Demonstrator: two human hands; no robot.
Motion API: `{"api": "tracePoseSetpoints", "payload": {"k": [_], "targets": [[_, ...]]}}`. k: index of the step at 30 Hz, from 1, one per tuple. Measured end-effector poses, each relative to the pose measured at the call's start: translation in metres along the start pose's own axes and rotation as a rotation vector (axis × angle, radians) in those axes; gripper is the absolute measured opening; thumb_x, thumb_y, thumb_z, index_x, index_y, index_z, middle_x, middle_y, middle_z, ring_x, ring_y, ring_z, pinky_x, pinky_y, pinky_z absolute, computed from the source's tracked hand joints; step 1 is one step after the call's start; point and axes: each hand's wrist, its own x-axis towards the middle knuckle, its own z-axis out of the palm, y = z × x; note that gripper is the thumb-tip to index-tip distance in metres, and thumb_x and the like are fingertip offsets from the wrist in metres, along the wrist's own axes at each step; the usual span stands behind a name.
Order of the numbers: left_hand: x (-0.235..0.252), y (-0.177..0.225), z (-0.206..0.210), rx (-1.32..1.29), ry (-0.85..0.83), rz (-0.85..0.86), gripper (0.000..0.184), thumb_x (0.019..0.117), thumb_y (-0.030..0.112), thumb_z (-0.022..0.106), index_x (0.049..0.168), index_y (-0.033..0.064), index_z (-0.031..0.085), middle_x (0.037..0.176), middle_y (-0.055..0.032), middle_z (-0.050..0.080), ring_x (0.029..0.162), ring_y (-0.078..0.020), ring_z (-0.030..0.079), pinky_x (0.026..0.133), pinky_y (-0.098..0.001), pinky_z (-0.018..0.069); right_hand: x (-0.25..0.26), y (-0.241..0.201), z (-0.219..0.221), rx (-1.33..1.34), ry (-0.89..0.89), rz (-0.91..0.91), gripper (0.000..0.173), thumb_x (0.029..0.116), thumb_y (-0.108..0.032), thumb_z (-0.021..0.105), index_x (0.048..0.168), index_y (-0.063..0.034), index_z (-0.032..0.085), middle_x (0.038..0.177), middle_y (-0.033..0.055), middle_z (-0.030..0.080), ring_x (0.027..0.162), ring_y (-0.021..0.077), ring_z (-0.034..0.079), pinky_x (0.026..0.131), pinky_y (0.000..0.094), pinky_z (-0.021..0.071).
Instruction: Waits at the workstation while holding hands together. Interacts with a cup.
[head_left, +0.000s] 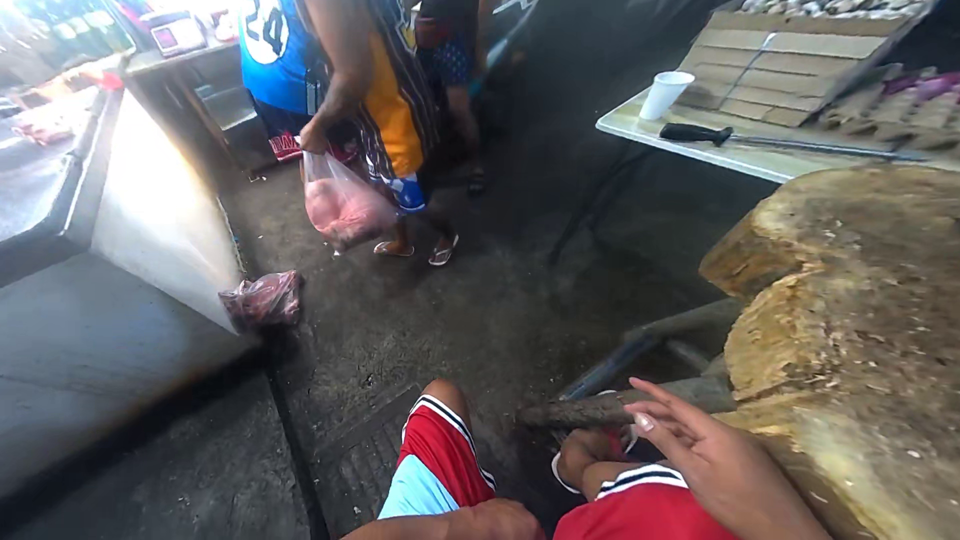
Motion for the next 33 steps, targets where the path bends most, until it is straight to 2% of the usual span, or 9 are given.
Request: {"api": "tracePoseSetpoints", "payload": {"k": [5,9,13,17,19,22,28,30,33], "targets": [[-0.004,-0.043,-0.041,-0.421,0.285,-0.222,0.030,0.1033,0.024,0.056,0.117,0.0014,0.071,0.110,-0.0209,0.072,0.105,-0.0358,0.070,0.096,-0.0597,0.0533,0.004,-0.008,-0.001,-0.005,-0.039,0.006,0.052,0.1027,-0.033,0.055,0.149,-0.0087,0.053,0.117,0.0092,0.074,0.091,0.0181,0.074,0.081,0.0387,0.0623],[-0.002,-0.060,-0.048,-0.784,0.395,-0.347,0.034,0.1041,0.030,0.053,0.120,0.0041,0.067,0.097,-0.0129,0.072,0.083,-0.0226,0.070,0.080,-0.0457,0.0583,0.005,-0.013,-0.002,-0.027,-0.067,0.037,0.051,0.1036,-0.029,0.054,0.150,-0.0063,0.051,0.119,0.0116,0.073,0.091,0.0207,0.074,0.081,0.0408,0.0623],[-0.002,-0.057,-0.046,-0.622,0.308,-0.317,0.034,0.1031,0.028,0.053,0.122,0.0030,0.068,0.104,-0.0187,0.071,0.091,-0.0303,0.071,0.086,-0.0536,0.0564,0.006,-0.014,-0.001,-0.026,-0.062,0.044,0.051,0.1039,-0.030,0.054,0.150,-0.0063,0.051,0.118,0.0121,0.073,0.092,0.0213,0.074,0.082,0.0416,0.0622],[-0.015,-0.041,-0.054,-0.521,0.239,-0.318,0.035,0.1031,0.028,0.056,0.124,0.0035,0.068,0.116,-0.0210,0.070,0.108,-0.0348,0.068,0.098,-0.0586,0.0517,0.004,-0.024,0.003,-0.019,-0.027,0.087,0.049,0.1021,-0.035,0.059,0.147,-0.0155,0.056,0.117,0.0049,0.074,0.098,0.0170,0.074,0.088,0.0406,0.0626],[-0.007,-0.045,-0.051,-0.530,0.232,-0.330,0.034,0.1034,0.028,0.056,0.126,0.0074,0.068,0.115,-0.0161,0.072,0.104,-0.0290,0.070,0.095,-0.0533,0.0550,0.004,-0.033,-0.005,-0.022,-0.078,0.156,0.048,0.1046,-0.034,0.058,0.150,-0.0188,0.054,0.121,0.0046,0.072,0.104,0.0156,0.071,0.095,0.0389,0.0593],[0.011,-0.061,-0.042,-0.543,0.250,-0.340,0.028,0.1034,0.027,0.057,0.121,0.0097,0.070,0.099,-0.0091,0.074,0.085,-0.0213,0.072,0.082,-0.0469,0.0602,0.004,-0.027,-0.009,0.019,-0.042,0.116,0.047,0.1057,-0.032,0.055,0.150,-0.0150,0.054,0.119,0.0078,0.072,0.101,0.0170,0.071,0.095,0.0390,0.0583],[0.024,-0.063,-0.038,-0.473,0.206,-0.333,0.026,0.1030,0.026,0.056,0.116,0.0090,0.071,0.086,-0.0074,0.073,0.074,-0.0198,0.070,0.074,-0.0461,0.0597,-0.084,-0.057,-0.028,0.211,0.409,-0.306,0.032,0.1058,-0.020,0.055,0.128,-0.0013,0.068,0.099,0.0063,0.076,0.086,0.0120,0.072,0.081,0.0326,0.0632],[0.026,-0.067,-0.036,-0.440,0.190,-0.328,0.026,0.1033,0.025,0.056,0.118,0.0092,0.072,0.087,-0.0074,0.074,0.076,-0.0202,0.071,0.076,-0.0466,0.0597,-0.127,-0.073,-0.053,0.177,0.691,-0.441,0.030,0.1072,-0.024,0.053,0.122,-0.0045,0.070,0.097,0.0051,0.076,0.086,0.0138,0.073,0.079,0.0361,0.0652],[0.022,-0.061,-0.038,-0.526,0.265,-0.278,0.026,0.1030,0.019,0.056,0.120,0.0054,0.070,0.095,-0.0112,0.076,0.081,-0.0234,0.073,0.079,-0.0475,0.0615,-0.182,-0.073,-0.105,-0.057,1.158,-0.412,0.027,0.1083,-0.025,0.050,0.123,-0.0127,0.069,0.099,-0.0007,0.075,0.088,0.0132,0.072,0.080,0.0352,0.0632]]}}
